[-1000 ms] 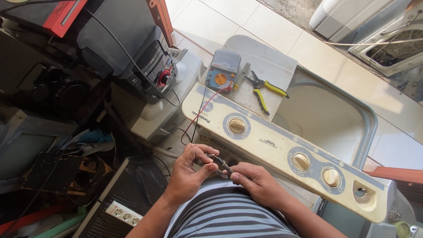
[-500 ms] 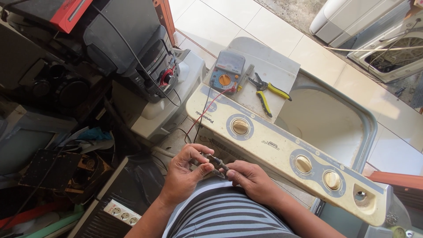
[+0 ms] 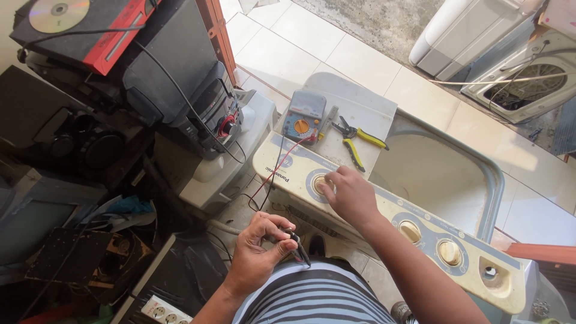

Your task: Inspecting and repairing the internal wiring of a washing machine control panel using pliers and a multimeter.

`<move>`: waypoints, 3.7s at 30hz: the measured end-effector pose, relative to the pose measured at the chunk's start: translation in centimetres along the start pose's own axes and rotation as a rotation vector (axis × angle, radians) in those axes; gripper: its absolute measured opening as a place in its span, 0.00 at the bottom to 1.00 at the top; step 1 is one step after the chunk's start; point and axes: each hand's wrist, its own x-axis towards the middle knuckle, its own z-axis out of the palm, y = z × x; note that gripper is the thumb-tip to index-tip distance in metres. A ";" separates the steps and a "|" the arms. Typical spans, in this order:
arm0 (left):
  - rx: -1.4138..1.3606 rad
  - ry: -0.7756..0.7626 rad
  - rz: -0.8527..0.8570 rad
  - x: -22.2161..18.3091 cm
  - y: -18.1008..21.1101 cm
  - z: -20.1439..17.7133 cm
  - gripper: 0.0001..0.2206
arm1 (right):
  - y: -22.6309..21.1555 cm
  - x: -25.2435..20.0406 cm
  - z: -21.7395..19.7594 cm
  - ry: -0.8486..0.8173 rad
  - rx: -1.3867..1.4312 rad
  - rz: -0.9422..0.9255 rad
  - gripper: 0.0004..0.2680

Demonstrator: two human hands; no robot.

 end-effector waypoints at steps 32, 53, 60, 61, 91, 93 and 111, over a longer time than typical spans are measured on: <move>-0.064 0.064 -0.107 -0.9 -0.3 -0.5 0.06 | 5.6 4.5 -0.2 -0.124 -0.137 -0.897 0.23; -0.109 0.129 -0.153 -1.8 0.2 0.4 0.05 | -0.4 -0.1 -2.1 -0.091 0.225 -0.651 0.17; -0.167 0.107 -0.106 -0.8 0.7 1.2 0.05 | -4.1 -5.1 -3.7 -0.559 0.801 -0.673 0.08; -0.186 0.104 -0.093 -0.8 0.7 1.3 0.05 | -3.9 -5.5 -3.5 -0.629 0.936 -0.574 0.09; -0.412 0.315 -0.038 -7.8 5.2 -6.4 0.06 | 3.9 -7.0 19.7 -0.837 0.032 0.165 0.21; -0.428 0.314 -0.070 -8.5 3.9 -6.5 0.06 | 0.6 -6.1 14.0 -0.856 -0.126 0.100 0.16; -0.033 0.114 -0.542 -2.6 -8.3 -6.2 0.10 | -1.6 17.7 2.9 0.031 0.252 0.097 0.06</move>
